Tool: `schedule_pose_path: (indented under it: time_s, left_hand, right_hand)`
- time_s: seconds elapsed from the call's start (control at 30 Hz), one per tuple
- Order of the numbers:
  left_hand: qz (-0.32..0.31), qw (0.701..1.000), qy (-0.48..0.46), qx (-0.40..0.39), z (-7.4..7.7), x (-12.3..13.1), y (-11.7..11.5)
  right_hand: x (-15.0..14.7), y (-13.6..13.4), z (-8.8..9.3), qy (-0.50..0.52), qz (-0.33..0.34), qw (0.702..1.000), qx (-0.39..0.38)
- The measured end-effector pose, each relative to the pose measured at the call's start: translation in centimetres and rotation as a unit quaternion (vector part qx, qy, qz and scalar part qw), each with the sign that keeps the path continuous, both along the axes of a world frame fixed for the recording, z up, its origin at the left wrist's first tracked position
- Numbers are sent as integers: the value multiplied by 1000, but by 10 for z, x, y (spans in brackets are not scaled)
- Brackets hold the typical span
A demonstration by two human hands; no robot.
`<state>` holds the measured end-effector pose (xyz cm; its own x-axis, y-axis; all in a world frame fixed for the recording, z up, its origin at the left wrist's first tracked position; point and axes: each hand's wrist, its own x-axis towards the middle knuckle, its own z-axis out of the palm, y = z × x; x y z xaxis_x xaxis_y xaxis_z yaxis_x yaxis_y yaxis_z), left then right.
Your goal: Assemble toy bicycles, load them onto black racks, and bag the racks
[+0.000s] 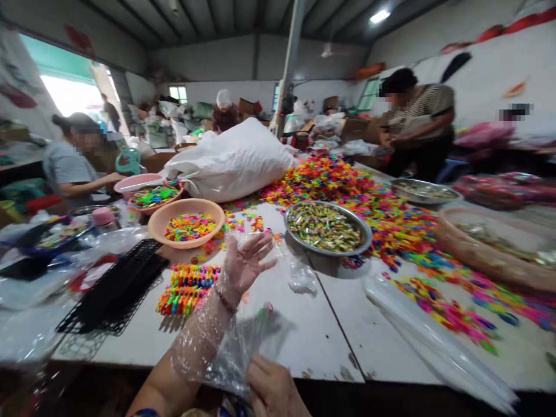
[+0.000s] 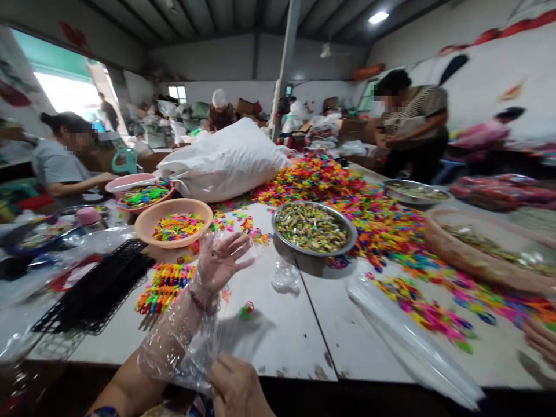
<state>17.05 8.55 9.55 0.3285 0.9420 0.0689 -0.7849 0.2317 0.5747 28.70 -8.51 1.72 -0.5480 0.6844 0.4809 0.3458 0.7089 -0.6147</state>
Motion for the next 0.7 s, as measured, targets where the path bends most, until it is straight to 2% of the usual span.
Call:
schedule_pose_path:
  time_s: [0.07, 0.1, 0.23, 0.37, 0.47, 0.57, 0.63, 0.7]
  left_hand:
    - [-69, 997, -14, 20, 2, 0, -5]
    - [-75, 997, -16, 23, 2, 1, -7]
    - [-36, 998, -27, 36, 5, 4, -7]
    - [15, 999, -16, 25, 4, 17, -8]
    - [44, 998, -8, -41, -19, 34, -18]
    - [17, 994, 20, -103, -51, 51, -31]
    - [19, 990, 81, -114, -68, 58, -39]
    - [40, 983, 156, -93, -79, 59, -49]
  right_hand:
    - [8, -2, -2, -5, -44, 999, 9]
    - [11, -3, -4, -5, -67, 998, 12]
    - [9, -4, -15, 15, -177, 983, 37]
    - [6, 5, -21, 39, -225, 971, 71]
    - [9, 15, -19, 37, -247, 963, 96]
    - [14, 22, -15, 29, -261, 959, 103]
    - [18, 24, -13, 18, -260, 960, 105]
    - [25, 25, -12, 10, -270, 956, 115]
